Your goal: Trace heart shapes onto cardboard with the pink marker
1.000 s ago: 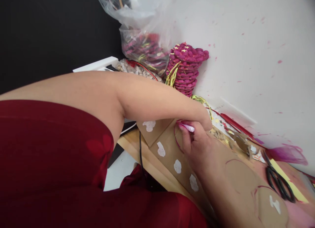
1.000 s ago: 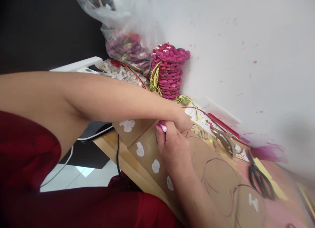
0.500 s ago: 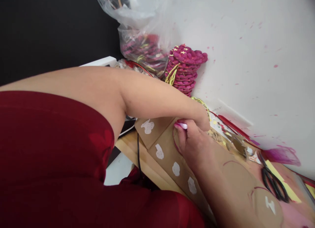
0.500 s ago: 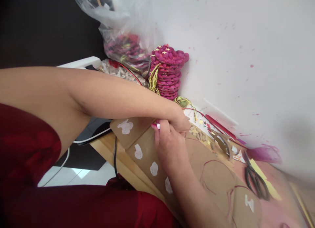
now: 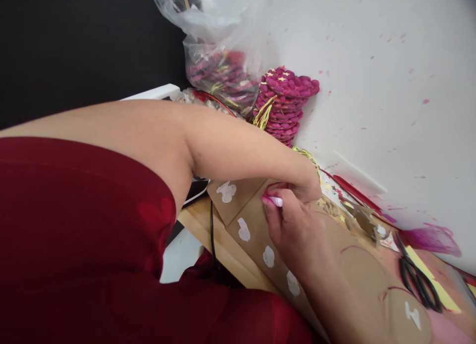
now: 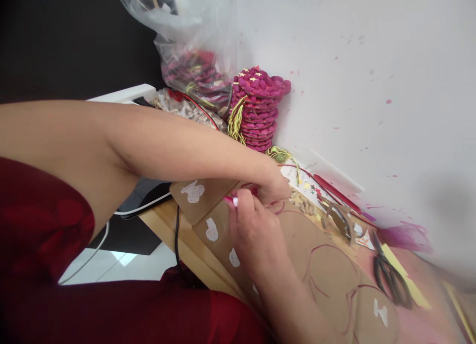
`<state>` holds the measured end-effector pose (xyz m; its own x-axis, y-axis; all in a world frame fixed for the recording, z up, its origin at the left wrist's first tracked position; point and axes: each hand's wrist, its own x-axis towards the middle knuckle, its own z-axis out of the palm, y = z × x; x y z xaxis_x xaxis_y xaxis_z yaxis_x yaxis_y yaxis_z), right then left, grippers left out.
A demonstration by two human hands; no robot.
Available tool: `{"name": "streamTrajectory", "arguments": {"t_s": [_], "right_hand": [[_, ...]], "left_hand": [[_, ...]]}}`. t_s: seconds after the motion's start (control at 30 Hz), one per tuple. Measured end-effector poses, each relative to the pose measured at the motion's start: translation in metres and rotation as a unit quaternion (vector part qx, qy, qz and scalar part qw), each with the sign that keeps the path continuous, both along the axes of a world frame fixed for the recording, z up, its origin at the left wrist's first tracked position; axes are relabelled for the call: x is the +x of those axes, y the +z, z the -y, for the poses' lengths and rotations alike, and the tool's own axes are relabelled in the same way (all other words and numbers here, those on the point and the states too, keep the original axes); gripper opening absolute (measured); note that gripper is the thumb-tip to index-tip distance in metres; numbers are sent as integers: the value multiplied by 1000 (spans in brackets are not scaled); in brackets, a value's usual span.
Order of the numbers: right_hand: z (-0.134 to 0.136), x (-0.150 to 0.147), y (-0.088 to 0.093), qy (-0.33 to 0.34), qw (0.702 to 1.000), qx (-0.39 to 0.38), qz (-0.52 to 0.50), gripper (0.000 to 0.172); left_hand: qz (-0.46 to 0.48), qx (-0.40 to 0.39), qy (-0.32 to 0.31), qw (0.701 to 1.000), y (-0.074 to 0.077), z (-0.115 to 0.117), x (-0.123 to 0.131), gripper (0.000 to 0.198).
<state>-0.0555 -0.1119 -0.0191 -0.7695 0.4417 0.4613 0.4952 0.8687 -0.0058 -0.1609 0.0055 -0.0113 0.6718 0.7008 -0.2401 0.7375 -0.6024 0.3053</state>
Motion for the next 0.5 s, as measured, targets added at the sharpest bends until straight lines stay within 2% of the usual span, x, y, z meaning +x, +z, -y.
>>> {"name": "streamTrajectory", "arguments": {"t_s": [0.1,0.2,0.3,0.5], "right_hand": [[9,12,-1,30,999,-9,-10,20],[14,22,0,53,998,-14,-11,17],[15,26,1,60,998,-25,-18,16],[4,16,2,26,999,2,-23,16]], "left_hand": [[-88,-75,-55,992,12,8,2,13],[-110,-100,-60,987,18,11,2,16],[-117,-101,-63,986,20,12,2,19],[-103,-59,-69,991,17,11,2,8]]}}
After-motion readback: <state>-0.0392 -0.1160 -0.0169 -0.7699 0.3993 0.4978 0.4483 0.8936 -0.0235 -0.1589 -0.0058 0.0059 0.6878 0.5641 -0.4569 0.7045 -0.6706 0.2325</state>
